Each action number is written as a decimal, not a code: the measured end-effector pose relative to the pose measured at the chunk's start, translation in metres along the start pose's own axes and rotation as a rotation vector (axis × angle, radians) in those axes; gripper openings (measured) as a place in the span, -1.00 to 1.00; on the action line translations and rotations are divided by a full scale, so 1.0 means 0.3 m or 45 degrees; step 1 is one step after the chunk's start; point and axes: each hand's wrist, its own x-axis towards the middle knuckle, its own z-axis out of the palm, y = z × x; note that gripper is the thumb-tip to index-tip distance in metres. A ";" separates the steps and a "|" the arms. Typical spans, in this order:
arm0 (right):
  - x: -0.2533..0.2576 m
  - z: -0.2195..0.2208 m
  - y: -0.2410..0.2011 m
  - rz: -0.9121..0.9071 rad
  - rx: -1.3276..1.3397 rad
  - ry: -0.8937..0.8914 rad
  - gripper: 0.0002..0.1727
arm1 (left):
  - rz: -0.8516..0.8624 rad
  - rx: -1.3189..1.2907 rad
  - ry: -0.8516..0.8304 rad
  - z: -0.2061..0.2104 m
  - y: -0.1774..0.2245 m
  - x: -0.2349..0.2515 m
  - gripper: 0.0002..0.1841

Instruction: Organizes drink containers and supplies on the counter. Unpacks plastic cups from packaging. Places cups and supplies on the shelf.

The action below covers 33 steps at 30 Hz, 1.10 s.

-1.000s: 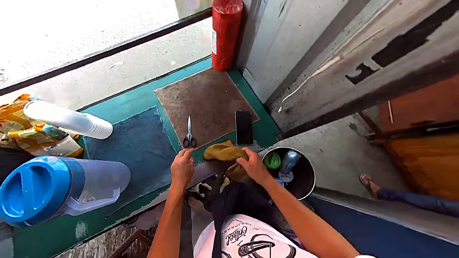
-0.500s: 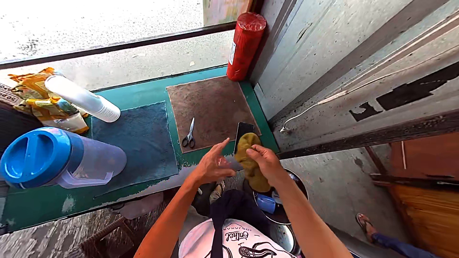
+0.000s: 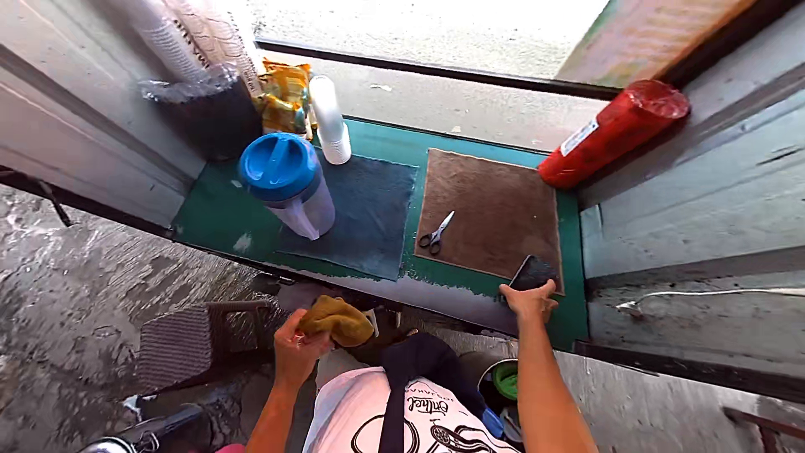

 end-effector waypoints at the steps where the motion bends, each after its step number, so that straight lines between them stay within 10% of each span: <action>1: -0.015 -0.002 -0.005 0.000 0.054 0.018 0.41 | -0.018 0.036 0.127 -0.072 -0.009 0.011 -0.67; 8: -0.623 -0.011 -0.117 -0.790 0.086 -0.411 0.19 | 0.060 0.335 0.610 -0.591 -0.125 0.388 -0.57; 12: -1.001 0.217 -0.320 -1.272 -0.048 -0.913 0.19 | -0.283 0.656 0.489 -0.774 -0.290 0.750 -0.38; 16: -1.212 0.548 -0.617 -1.702 -0.178 -0.900 0.12 | -0.249 0.778 0.333 -0.814 -0.316 0.933 -0.29; 24: -1.282 0.874 -0.818 -1.737 -0.165 -0.661 -0.25 | -0.007 0.940 -0.212 -0.677 -0.369 0.758 -0.67; 28: -1.298 0.583 -0.666 -1.341 0.170 -0.355 -0.44 | 0.168 0.932 -0.231 -0.660 -0.382 0.729 -0.71; 33: -1.192 0.327 -0.788 -1.149 0.352 -0.204 -0.16 | 0.346 0.929 -0.747 -0.493 -0.310 0.758 -0.70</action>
